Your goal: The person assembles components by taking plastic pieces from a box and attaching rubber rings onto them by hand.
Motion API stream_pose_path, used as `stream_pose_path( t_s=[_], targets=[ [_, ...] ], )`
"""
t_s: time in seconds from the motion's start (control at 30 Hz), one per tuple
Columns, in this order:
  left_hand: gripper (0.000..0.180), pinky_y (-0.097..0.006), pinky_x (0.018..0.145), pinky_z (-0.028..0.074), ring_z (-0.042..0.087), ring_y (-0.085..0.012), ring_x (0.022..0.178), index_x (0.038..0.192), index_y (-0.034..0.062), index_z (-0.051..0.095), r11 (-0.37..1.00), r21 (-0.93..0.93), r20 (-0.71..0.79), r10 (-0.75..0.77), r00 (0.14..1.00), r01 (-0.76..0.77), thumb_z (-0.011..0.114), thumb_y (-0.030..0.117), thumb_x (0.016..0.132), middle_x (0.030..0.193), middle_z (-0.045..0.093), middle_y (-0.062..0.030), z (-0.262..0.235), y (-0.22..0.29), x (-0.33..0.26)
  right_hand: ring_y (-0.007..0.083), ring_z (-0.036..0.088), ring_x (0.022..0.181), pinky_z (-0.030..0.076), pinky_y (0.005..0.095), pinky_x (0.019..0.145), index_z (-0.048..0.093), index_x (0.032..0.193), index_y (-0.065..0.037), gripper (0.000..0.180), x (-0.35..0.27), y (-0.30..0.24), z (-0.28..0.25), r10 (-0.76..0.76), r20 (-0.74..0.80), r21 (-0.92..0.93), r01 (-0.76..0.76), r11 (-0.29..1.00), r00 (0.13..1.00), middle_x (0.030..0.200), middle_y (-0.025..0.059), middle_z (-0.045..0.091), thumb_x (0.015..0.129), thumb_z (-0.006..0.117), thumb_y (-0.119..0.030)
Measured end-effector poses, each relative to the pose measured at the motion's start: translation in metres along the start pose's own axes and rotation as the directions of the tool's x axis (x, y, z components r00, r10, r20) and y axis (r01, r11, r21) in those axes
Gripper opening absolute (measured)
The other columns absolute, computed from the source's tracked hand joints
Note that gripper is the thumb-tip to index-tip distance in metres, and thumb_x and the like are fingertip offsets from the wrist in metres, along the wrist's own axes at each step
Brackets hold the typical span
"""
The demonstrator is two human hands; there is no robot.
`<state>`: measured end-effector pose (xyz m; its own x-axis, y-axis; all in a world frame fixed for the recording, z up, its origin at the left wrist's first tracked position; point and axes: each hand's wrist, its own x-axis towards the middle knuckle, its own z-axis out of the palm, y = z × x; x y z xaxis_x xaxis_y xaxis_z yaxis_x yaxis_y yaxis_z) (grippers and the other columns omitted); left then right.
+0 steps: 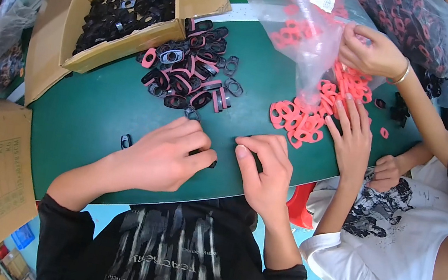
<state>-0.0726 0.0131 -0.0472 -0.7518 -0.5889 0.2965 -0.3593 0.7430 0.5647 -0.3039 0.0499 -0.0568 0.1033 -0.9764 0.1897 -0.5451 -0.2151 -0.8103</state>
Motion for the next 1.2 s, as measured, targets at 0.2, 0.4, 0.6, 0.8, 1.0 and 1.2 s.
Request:
stream_pose_path(
  t_s=[0.2, 0.4, 0.6, 0.8, 1.0, 1.2],
  targets=[
    [0.017, -0.037, 0.081, 0.046, 0.053, -0.0272, 0.093, 0.090, 0.0005, 0.067, 0.999, -0.024, 0.121, 0.040, 0.992, -0.038, 0.067, 0.001, 0.073, 0.089, 0.052, -0.0085, 0.000, -0.009, 0.006, 0.0282, 0.063, 0.093, 0.051, 0.0375, 0.083, 0.076, 0.102, -0.003, 0.015, -0.015, 0.001, -0.006, -0.004, -0.016, -0.033, 0.003, 0.999, 1.000, 0.096, 0.0104, 0.070, 0.087, 0.076, -0.003],
    [0.020, -0.037, 0.082, 0.047, 0.054, -0.0272, 0.093, 0.092, 0.0006, 0.067, 0.999, -0.019, 0.138, 0.047, 0.989, -0.045, 0.067, 0.001, 0.072, 0.090, 0.052, -0.0086, -0.004, -0.012, 0.008, 0.0294, 0.063, 0.094, 0.051, 0.0380, 0.084, 0.075, 0.102, -0.003, 0.016, -0.015, 0.005, -0.008, -0.022, -0.058, -0.010, 0.022, 1.000, 0.998, 0.097, 0.0108, 0.069, 0.087, 0.076, -0.002],
    [0.021, -0.037, 0.081, 0.048, 0.055, -0.0257, 0.089, 0.091, 0.0013, 0.067, 0.998, -0.044, 0.192, 0.045, 0.980, -0.037, 0.068, 0.000, 0.070, 0.088, 0.053, -0.0068, -0.007, -0.016, 0.010, 0.0287, 0.057, 0.106, 0.048, 0.0384, 0.091, 0.074, 0.104, -0.005, 0.021, -0.010, 0.018, -0.018, 0.003, -0.330, -0.308, -0.111, 0.945, 0.944, 0.105, 0.0105, 0.065, 0.083, 0.079, -0.006],
    [0.019, -0.036, 0.078, 0.048, 0.055, -0.0254, 0.087, 0.087, 0.0013, 0.065, 0.996, -0.038, 0.172, 0.083, 0.981, -0.078, 0.067, 0.001, 0.069, 0.084, 0.052, -0.0059, -0.005, -0.013, 0.012, 0.0339, 0.047, 0.114, 0.038, 0.0454, 0.101, 0.076, 0.108, -0.008, 0.026, 0.033, 0.023, -0.019, -0.039, -0.303, -0.499, -0.124, 0.858, 0.952, 0.112, 0.0123, 0.059, 0.084, 0.082, -0.017],
    [0.012, -0.036, 0.080, 0.048, 0.055, -0.0252, 0.090, 0.081, 0.0008, 0.063, 0.999, -0.041, 0.157, 0.032, 0.987, -0.026, 0.066, 0.002, 0.070, 0.085, 0.052, -0.0074, -0.004, -0.006, 0.014, 0.0335, 0.049, 0.112, 0.041, 0.0439, 0.097, 0.076, 0.102, -0.007, 0.022, 0.058, 0.021, -0.020, -0.028, -0.169, -0.552, -0.072, 0.831, 0.985, 0.109, 0.0129, 0.061, 0.084, 0.081, -0.019],
    [0.008, -0.036, 0.079, 0.047, 0.055, -0.0250, 0.090, 0.077, 0.0008, 0.062, 1.000, -0.020, 0.129, 0.024, 0.991, -0.021, 0.066, 0.005, 0.071, 0.087, 0.052, -0.0083, 0.001, -0.006, 0.011, 0.0129, 0.059, 0.074, 0.048, 0.0275, 0.070, 0.073, 0.103, -0.002, 0.022, 0.040, -0.003, -0.026, 0.022, -0.025, -0.198, -0.026, 0.980, 0.999, 0.088, 0.0043, 0.065, 0.082, 0.079, -0.003]
  ],
)
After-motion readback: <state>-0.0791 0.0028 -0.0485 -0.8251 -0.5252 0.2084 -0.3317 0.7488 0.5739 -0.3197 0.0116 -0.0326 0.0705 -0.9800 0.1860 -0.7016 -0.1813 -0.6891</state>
